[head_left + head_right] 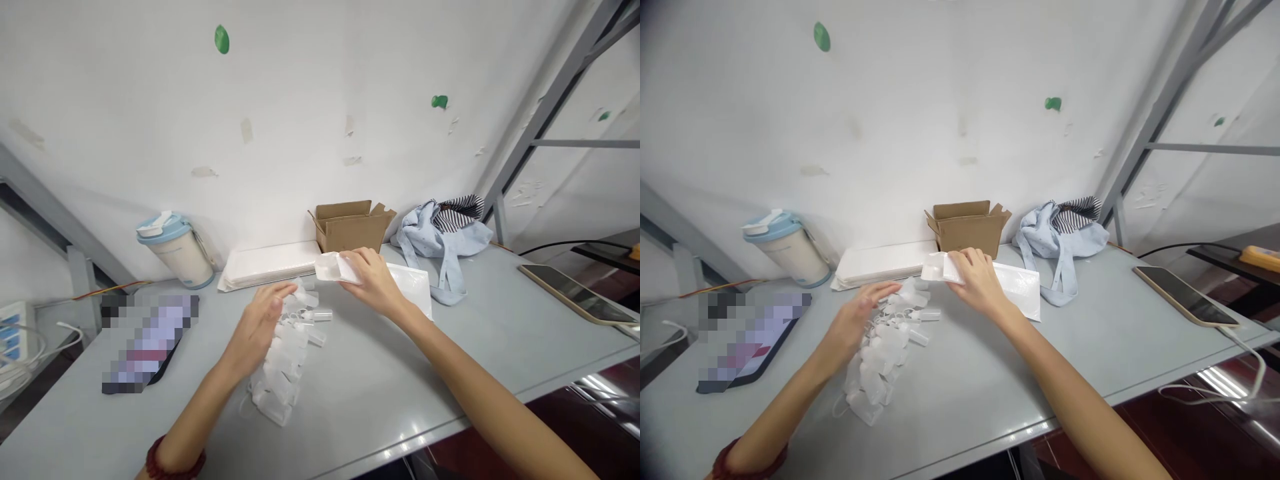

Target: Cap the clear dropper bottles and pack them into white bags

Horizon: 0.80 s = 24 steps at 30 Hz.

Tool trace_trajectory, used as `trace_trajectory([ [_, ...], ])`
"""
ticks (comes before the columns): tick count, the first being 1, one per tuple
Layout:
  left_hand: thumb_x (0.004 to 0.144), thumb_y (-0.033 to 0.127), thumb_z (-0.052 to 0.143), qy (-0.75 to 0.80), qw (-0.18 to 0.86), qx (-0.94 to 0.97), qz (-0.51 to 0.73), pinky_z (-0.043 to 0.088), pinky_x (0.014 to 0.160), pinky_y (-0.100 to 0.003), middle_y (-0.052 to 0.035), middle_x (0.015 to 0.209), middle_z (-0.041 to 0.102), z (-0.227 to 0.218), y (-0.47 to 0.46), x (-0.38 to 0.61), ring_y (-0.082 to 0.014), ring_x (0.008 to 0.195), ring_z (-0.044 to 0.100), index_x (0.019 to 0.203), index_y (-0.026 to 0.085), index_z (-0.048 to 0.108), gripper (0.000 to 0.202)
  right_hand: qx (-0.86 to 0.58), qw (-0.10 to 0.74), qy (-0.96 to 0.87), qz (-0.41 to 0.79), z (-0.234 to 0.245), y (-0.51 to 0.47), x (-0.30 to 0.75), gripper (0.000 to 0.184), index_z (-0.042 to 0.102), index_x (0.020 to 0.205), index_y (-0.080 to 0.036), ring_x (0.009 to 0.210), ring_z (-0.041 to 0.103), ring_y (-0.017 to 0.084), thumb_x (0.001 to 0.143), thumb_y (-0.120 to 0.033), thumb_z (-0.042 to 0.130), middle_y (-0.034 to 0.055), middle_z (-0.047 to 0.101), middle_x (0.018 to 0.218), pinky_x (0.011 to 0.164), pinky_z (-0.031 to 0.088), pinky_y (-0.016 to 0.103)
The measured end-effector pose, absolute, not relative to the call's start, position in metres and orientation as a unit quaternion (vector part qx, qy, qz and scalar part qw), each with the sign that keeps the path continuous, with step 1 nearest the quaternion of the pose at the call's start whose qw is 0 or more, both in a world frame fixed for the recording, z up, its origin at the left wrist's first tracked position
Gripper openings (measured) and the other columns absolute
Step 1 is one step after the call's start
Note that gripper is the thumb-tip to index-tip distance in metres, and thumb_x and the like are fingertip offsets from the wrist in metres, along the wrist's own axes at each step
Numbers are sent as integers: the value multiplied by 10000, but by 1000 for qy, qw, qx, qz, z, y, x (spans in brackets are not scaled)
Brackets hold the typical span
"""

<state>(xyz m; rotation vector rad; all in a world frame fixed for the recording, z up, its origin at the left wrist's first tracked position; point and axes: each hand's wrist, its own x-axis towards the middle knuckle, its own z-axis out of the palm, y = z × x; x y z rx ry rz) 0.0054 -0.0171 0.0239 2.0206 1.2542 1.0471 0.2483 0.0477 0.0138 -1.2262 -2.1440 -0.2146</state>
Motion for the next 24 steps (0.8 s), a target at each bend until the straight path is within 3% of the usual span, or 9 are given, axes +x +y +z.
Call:
trace_trajectory([
  [5, 951, 493, 221, 408, 320, 665, 537, 388, 822, -357, -80, 1274, 531, 33, -20, 0, -245, 1014, 509, 1171, 199, 624, 545, -456, 312, -830, -79, 11, 46, 244, 396, 515, 1158, -184, 945, 495, 264, 785, -248, 631, 103, 560, 1044, 785, 391, 379],
  [12, 931, 497, 315, 333, 395, 606, 605, 391, 862, -358, -92, 1275, 548, 40, -27, 4, -267, 1066, 508, 1133, 193, 657, 500, -421, 311, -849, -77, 7, 40, 234, 397, 514, 1150, -181, 915, 494, 247, 781, -246, 645, 99, 564, 1024, 766, 392, 360],
  [19, 929, 515, 292, 359, 448, 593, 565, 388, 893, -382, -98, 1212, 607, 36, -25, 9, -280, 1098, 510, 1100, 176, 675, 539, -369, 332, -865, -71, 8, 29, 225, 419, 478, 1173, -178, 928, 495, 248, 778, -190, 616, 111, 565, 1042, 770, 393, 365],
  [24, 948, 474, 274, 463, 372, 649, 475, 351, 971, -391, -55, 1193, 636, 37, -28, 16, -258, 1154, 487, 1097, 218, 680, 503, -355, 352, -864, -65, 11, 25, 224, 443, 467, 1185, -182, 948, 502, 255, 767, -179, 614, 117, 558, 1056, 774, 399, 372],
])
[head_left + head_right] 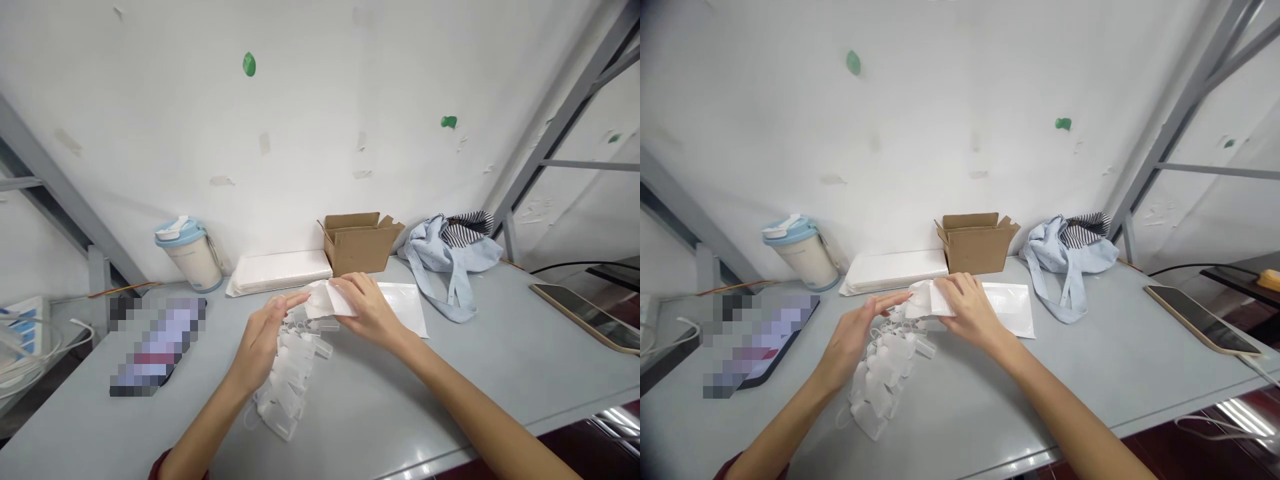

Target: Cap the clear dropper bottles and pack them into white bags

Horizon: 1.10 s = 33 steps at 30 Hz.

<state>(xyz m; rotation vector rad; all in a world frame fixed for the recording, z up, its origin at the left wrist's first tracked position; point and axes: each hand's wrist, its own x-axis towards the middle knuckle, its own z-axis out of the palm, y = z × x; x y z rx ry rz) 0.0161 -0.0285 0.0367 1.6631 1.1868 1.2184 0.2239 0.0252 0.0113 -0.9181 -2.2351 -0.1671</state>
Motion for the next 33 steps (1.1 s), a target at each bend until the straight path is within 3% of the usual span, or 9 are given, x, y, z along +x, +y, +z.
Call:
trace_trajectory([
  [5, 959, 396, 312, 450, 286, 706, 466, 319, 1025, -378, -38, 1228, 607, 33, -32, 20, -220, 1198, 440, 1089, 227, 672, 418, -353, 367, -857, -79, 13, 24, 224, 407, 476, 1178, -186, 941, 505, 244, 787, -193, 591, 107, 559, 1045, 767, 396, 358],
  [10, 945, 332, 372, 473, 169, 723, 474, 362, 948, -386, -71, 1067, 647, 30, -28, 18, -232, 1078, 489, 939, 194, 698, 354, -358, 366, -855, -83, 13, 23, 223, 402, 482, 1171, -182, 929, 500, 238, 784, -185, 590, 101, 559, 1035, 765, 387, 352],
  [19, 930, 273, 395, 433, 184, 780, 412, 351, 869, -412, -37, 1119, 670, 25, -29, 23, -265, 991, 473, 1053, 264, 694, 324, -331, 365, -866, -86, 7, 17, 215, 381, 489, 1152, -160, 934, 502, 249, 776, -152, 552, 122, 568, 1030, 770, 395, 363],
  [24, 905, 285, 449, 437, 168, 801, 373, 363, 712, -360, -22, 1079, 691, 28, -31, 26, -231, 764, 460, 1085, 300, 683, 295, -314, 364, -873, -81, 8, 10, 209, 318, 504, 1130, -153, 877, 509, 227, 812, -150, 531, 111, 584, 980, 756, 390, 346],
  [28, 923, 296, 409, 433, 178, 813, 346, 343, 703, -352, -25, 1063, 681, 33, -33, 27, -221, 730, 440, 1087, 296, 672, 310, -307, 372, -872, -85, 9, 7, 208, 310, 503, 1132, -150, 871, 509, 224, 822, -142, 517, 113, 584, 973, 750, 387, 342],
  [33, 916, 293, 411, 410, 203, 823, 336, 324, 706, -358, -34, 928, 681, 36, -39, 33, -216, 690, 430, 941, 267, 699, 290, -299, 385, -869, -90, 9, 4, 206, 318, 503, 1129, -144, 878, 506, 227, 811, -141, 518, 115, 580, 974, 752, 390, 348],
])
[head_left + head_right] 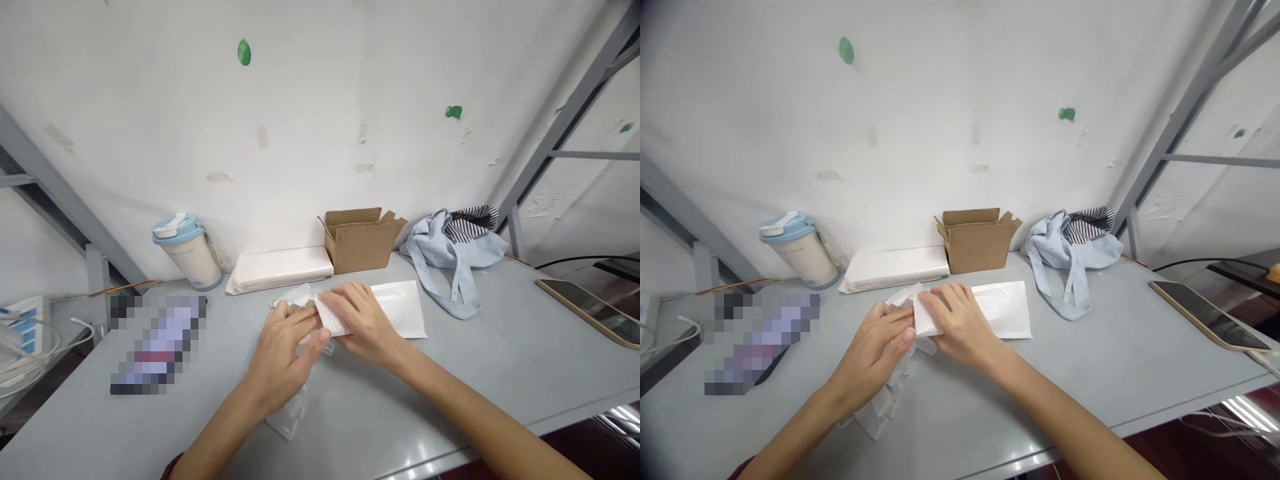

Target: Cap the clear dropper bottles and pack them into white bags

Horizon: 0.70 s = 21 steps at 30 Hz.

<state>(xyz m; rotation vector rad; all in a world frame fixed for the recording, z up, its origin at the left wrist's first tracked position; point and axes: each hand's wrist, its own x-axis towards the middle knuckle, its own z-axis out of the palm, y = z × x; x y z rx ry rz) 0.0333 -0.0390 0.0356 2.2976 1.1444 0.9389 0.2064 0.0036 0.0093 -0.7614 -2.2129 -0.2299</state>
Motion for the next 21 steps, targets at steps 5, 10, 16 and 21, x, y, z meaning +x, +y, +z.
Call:
trace_trajectory([
  [5, 916, 316, 406, 439, 219, 760, 427, 356, 742, -362, -36, 903, 694, 34, -39, 28, -229, 773, 474, 773, 245, 709, 343, -304, 381, -869, -81, 10, 8, 209, 318, 509, 1120, -151, 885, 513, 230, 802, -142, 510, 116, 584, 979, 746, 395, 350],
  [10, 766, 384, 626, 551, 226, 604, 530, 419, 778, -346, -55, 967, 658, 39, -23, 8, -246, 921, 546, 844, 206, 663, 198, -306, 391, -865, -78, 13, 15, 215, 345, 506, 1142, -157, 904, 519, 238, 800, -181, 545, 119, 582, 986, 759, 406, 355],
  [16, 670, 320, 703, 490, 513, 569, 417, 473, 674, -297, -72, 926, 701, 36, -17, 9, -233, 819, 634, 982, 169, 672, 348, -247, 364, -894, -81, 17, 4, 210, 372, 487, 1168, -154, 881, 488, 242, 808, -236, 534, 126, 561, 992, 764, 402, 376],
  [21, 671, 239, 646, 509, 468, 610, 387, 390, 513, -231, 17, 621, 624, 34, -22, 17, -154, 562, 545, 734, 175, 706, 108, -224, 348, -907, -77, 12, -4, 203, 402, 480, 1165, -145, 859, 473, 224, 765, -119, 506, 109, 560, 971, 750, 395, 356],
])
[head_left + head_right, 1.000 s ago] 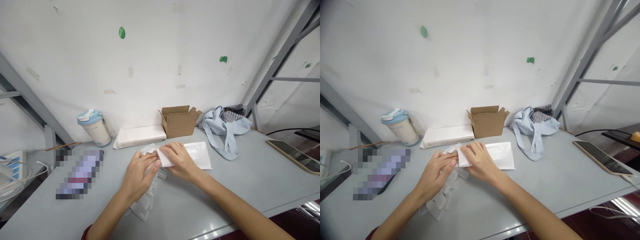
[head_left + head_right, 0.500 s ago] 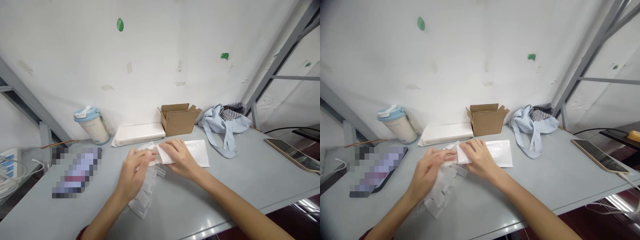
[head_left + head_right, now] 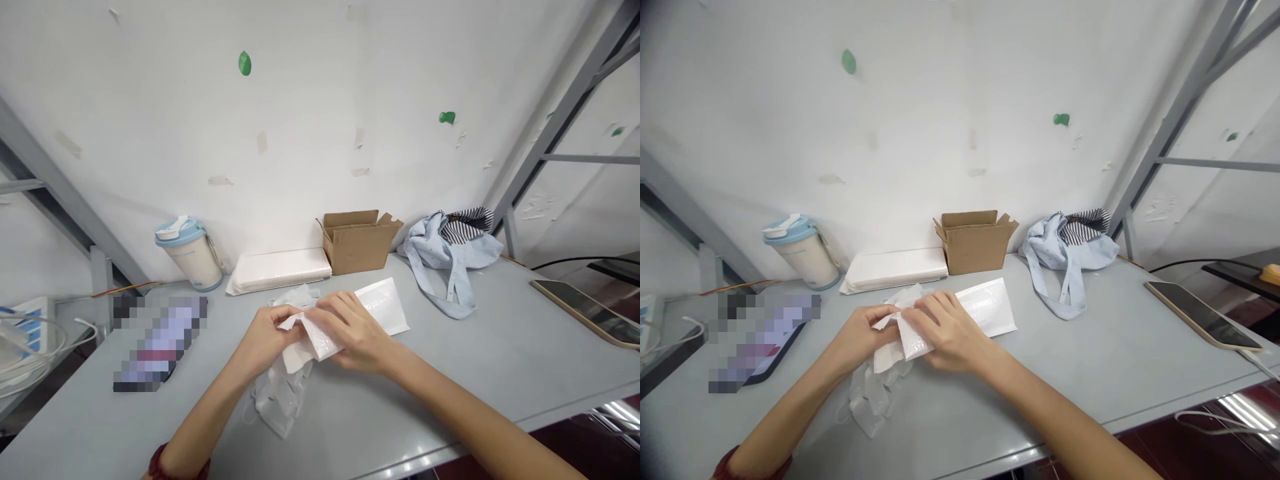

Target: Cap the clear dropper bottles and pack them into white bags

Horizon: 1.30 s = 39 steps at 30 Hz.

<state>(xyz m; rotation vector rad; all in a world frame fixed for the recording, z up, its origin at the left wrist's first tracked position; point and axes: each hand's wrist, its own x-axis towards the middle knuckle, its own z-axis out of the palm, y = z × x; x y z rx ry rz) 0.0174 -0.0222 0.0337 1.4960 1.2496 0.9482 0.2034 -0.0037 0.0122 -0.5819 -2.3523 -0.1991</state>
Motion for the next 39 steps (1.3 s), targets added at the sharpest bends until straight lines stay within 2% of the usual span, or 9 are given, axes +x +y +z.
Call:
trace_trajectory([
  [9, 615, 167, 558, 544, 356, 649, 396, 315, 503, -210, 45, 550, 477, 36, -27, 24, -124, 560, 422, 540, 167, 538, 78, -209, 342, -911, -100, 13, -10, 200, 483, 442, 1225, -141, 928, 504, 248, 747, -110, 503, 120, 574, 996, 769, 406, 382],
  [12, 594, 156, 548, 541, 347, 638, 424, 269, 479, -206, 64, 508, 379, 34, -27, 25, -101, 525, 355, 480, 179, 408, 183, -203, 332, -913, -124, 14, -11, 198, 510, 418, 1263, -134, 1094, 475, 271, 757, -111, 480, 157, 560, 1142, 879, 383, 432],
  [14, 597, 160, 563, 554, 359, 604, 447, 260, 468, -204, 74, 491, 355, 33, -25, 23, -91, 501, 339, 481, 180, 393, 207, -216, 330, -905, -161, 12, -9, 197, 495, 420, 1268, -125, 1218, 406, 289, 776, -101, 458, 186, 507, 1263, 949, 338, 474],
  [17, 656, 239, 623, 569, 427, 519, 474, 294, 461, -201, 67, 515, 436, 35, -23, 18, -92, 489, 398, 555, 166, 496, 178, -246, 347, -879, -218, 5, -1, 197, 423, 448, 1248, -113, 1276, 368, 299, 825, -103, 438, 203, 487, 1310, 980, 314, 491],
  [22, 745, 331, 658, 463, 588, 431, 505, 459, 604, -240, -31, 699, 630, 37, -21, 15, -148, 658, 571, 785, 126, 647, 209, -284, 364, -849, -255, -5, 11, 199, 359, 505, 1200, -122, 1196, 478, 262, 887, -59, 342, 165, 584, 1226, 956, 342, 450],
  [27, 802, 321, 601, 424, 584, 420, 551, 500, 609, -257, -74, 769, 664, 39, -21, 17, -170, 697, 615, 859, 102, 658, 233, -292, 340, -871, -201, -4, 15, 205, 349, 527, 1194, -136, 1132, 546, 229, 908, -47, 347, 137, 614, 1205, 947, 341, 439],
  [31, 835, 363, 549, 461, 465, 524, 545, 517, 597, -284, -81, 775, 659, 38, -25, 19, -178, 686, 618, 833, 111, 663, 277, -300, 331, -878, -173, -3, 15, 210, 396, 526, 1216, -137, 1141, 551, 233, 870, -13, 379, 143, 614, 1208, 963, 329, 466],
  [36, 841, 155, 514, 409, 108, 791, 442, 492, 782, -357, -95, 986, 616, 25, -30, 23, -221, 939, 559, 948, 170, 663, 184, -286, 359, -874, -160, -3, 16, 210, 374, 566, 1168, -164, 1074, 601, 193, 876, -28, 374, 114, 655, 1152, 995, 311, 446],
  [39, 846, 69, 471, 366, 1, 843, 395, 472, 841, -386, -100, 1054, 593, 20, -28, 22, -228, 1014, 523, 1036, 184, 621, 268, -264, 405, -859, -167, -1, 16, 210, 365, 586, 1114, -165, 1027, 629, 171, 860, -7, 377, 95, 691, 1077, 993, 318, 413],
])
